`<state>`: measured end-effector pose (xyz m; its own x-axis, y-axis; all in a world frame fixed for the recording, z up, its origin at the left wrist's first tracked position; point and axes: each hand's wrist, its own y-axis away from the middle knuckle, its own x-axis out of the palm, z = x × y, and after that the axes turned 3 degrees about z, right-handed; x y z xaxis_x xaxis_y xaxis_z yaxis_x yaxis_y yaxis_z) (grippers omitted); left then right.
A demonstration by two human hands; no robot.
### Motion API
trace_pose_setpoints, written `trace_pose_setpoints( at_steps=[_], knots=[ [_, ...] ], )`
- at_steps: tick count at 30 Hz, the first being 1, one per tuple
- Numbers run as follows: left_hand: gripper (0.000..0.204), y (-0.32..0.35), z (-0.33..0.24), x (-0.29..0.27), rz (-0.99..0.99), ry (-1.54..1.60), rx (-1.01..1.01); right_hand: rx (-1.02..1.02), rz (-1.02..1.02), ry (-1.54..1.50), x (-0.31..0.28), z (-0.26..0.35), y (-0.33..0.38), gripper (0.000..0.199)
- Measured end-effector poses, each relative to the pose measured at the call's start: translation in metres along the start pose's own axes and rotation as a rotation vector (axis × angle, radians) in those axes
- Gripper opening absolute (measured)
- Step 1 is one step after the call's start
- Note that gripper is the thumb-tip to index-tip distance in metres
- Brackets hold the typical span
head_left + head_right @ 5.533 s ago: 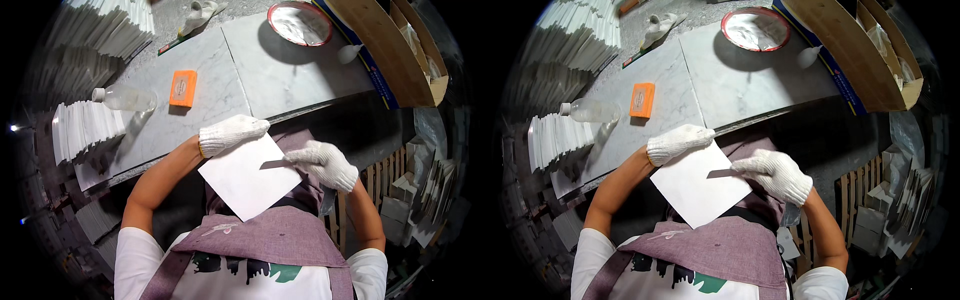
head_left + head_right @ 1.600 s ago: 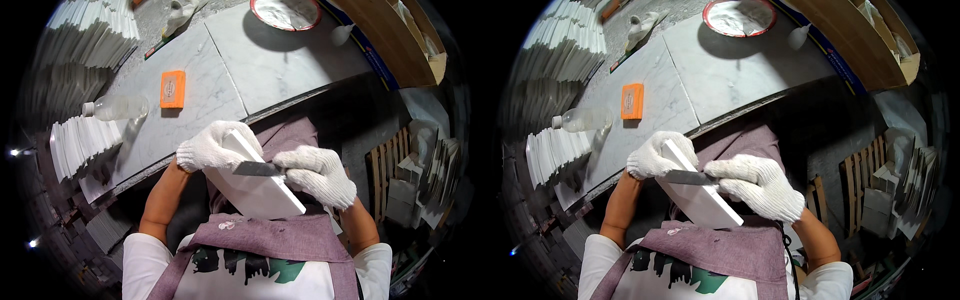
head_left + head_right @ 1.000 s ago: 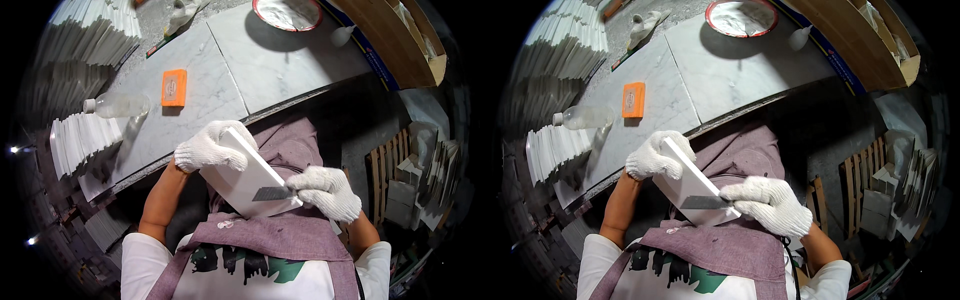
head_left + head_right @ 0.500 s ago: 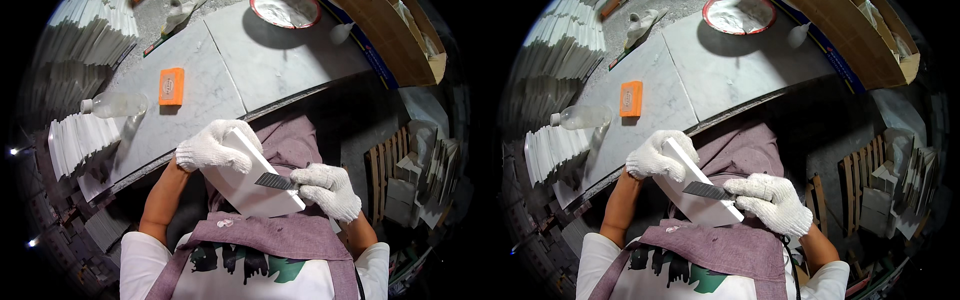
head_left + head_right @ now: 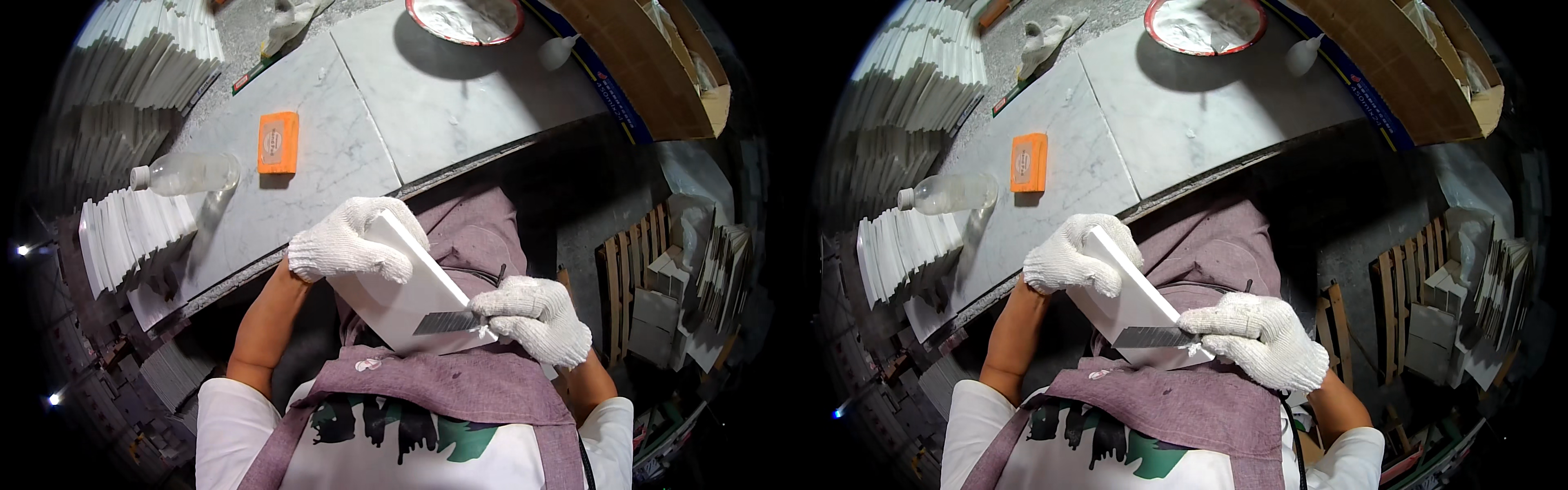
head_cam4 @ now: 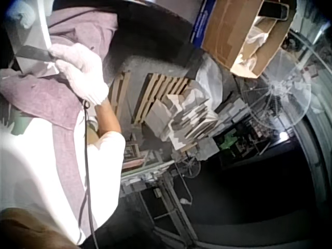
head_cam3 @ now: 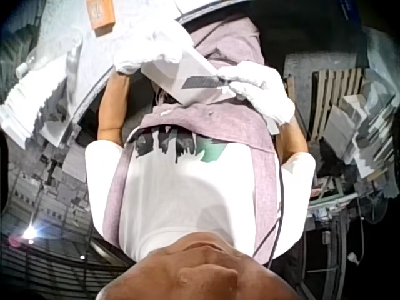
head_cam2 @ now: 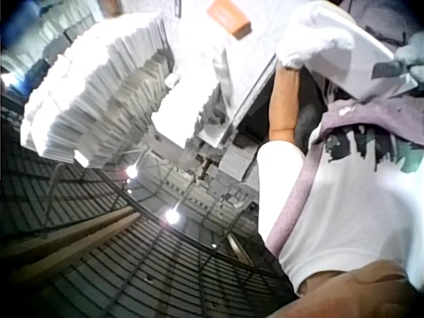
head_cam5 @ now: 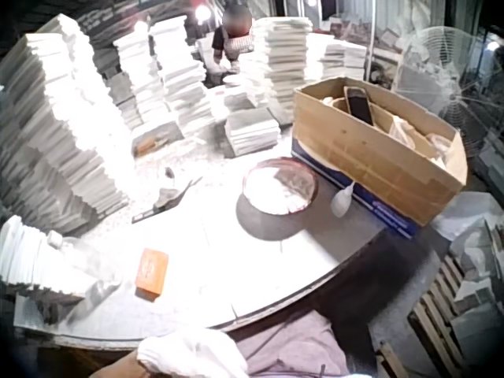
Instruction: The person scrapes the edges of white rectangular tiles with a metal scraper, then places them into a cardboard box. The person repeats this process for multiple tiles, occasionally wiping the scraper on a cloth.
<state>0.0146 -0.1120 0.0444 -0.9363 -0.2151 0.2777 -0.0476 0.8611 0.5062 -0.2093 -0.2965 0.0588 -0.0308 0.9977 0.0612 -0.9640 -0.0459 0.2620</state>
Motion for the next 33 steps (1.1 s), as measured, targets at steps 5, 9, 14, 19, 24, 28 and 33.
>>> trace_pose_setpoints(
  at_steps=[5,9,14,19,24,28,33],
  knots=[
    [0.048,-0.002,-0.004,0.002,-0.055,0.097,-0.024,0.159,-0.087,-0.24,0.003,0.01,-0.029,0.027],
    [0.048,0.0,0.001,0.0,-0.083,0.059,-0.031,-0.066,-0.054,0.032,0.005,0.0,-0.026,0.027],
    [0.045,0.001,0.007,0.0,-0.086,0.04,-0.015,0.028,0.008,0.004,-0.001,0.002,-0.01,0.027],
    [0.039,0.0,0.007,-0.004,0.042,0.126,0.049,0.004,-0.081,-0.052,0.007,0.004,-0.031,0.028],
    [0.038,0.003,0.005,-0.001,-0.004,0.015,0.035,0.04,-0.028,-0.036,0.005,-0.003,-0.008,0.028],
    [0.046,-0.002,0.001,0.005,-0.093,0.092,-0.048,0.08,-0.004,-0.068,-0.001,0.001,-0.017,0.028],
    [0.046,0.001,0.0,0.003,-0.073,0.043,-0.037,0.046,-0.019,-0.051,0.006,-0.002,-0.017,0.028]
  ],
)
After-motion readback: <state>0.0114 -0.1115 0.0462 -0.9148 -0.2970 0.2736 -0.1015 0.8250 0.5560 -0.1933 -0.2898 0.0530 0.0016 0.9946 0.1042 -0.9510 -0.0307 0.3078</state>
